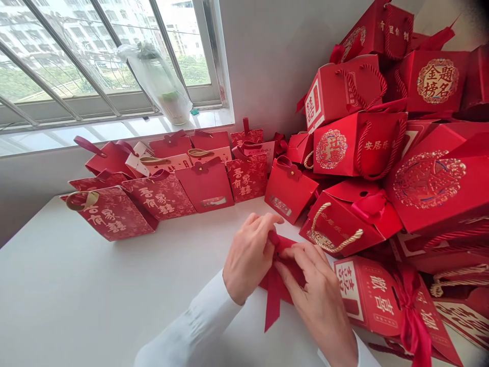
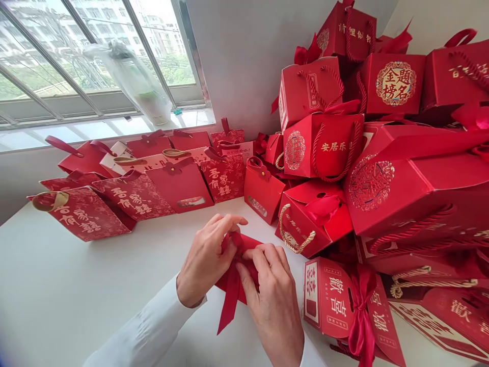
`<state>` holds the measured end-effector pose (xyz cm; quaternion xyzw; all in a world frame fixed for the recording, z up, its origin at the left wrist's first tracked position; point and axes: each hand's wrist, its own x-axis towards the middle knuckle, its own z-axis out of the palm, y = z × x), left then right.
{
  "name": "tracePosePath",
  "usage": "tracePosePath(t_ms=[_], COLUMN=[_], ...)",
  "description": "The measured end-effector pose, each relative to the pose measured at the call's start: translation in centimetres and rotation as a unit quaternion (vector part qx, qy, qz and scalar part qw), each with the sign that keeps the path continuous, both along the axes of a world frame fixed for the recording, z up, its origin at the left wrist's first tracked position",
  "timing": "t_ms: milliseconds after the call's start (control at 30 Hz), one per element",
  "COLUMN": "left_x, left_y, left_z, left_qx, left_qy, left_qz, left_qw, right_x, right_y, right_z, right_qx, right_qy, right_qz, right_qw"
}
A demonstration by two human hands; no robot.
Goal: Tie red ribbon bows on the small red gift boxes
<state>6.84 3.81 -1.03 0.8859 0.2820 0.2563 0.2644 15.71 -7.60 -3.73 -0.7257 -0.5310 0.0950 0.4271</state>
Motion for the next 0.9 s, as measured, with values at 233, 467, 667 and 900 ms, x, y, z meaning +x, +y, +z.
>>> tracePosePath(t_ms=[233,467,667,900], left_x=[-2.0,-2.3,-1.2,1.0], left_y=[2.3,3.4,3.0,1.2], left_z=[2.7,2.7,2.6,-0.1], left_qx=[-0.227,-0.25,-0.109,0.075], left_qy=[0.062,0.015,0.015,0.006], left_qz=[-0.188,-0.167,-0.149,-0.042], left_qw=[0.954,0.954,0.983,0.996], right_x=[-0.1,-0.1,-0.2,-0.2], right_y=[0.1,0.3,0.1,0.1], right_z=[0.1,0.3,0.1,-0.1], right_qx=[-0.002,-0.009,-0.004,-0.008], right_qy=[-0.003,-0.008,-0.025,-0.045], right_qz=[-0.002,-0.006,-0.001,0.005], right_qw=[1.0,1.0,1.0,0.999])
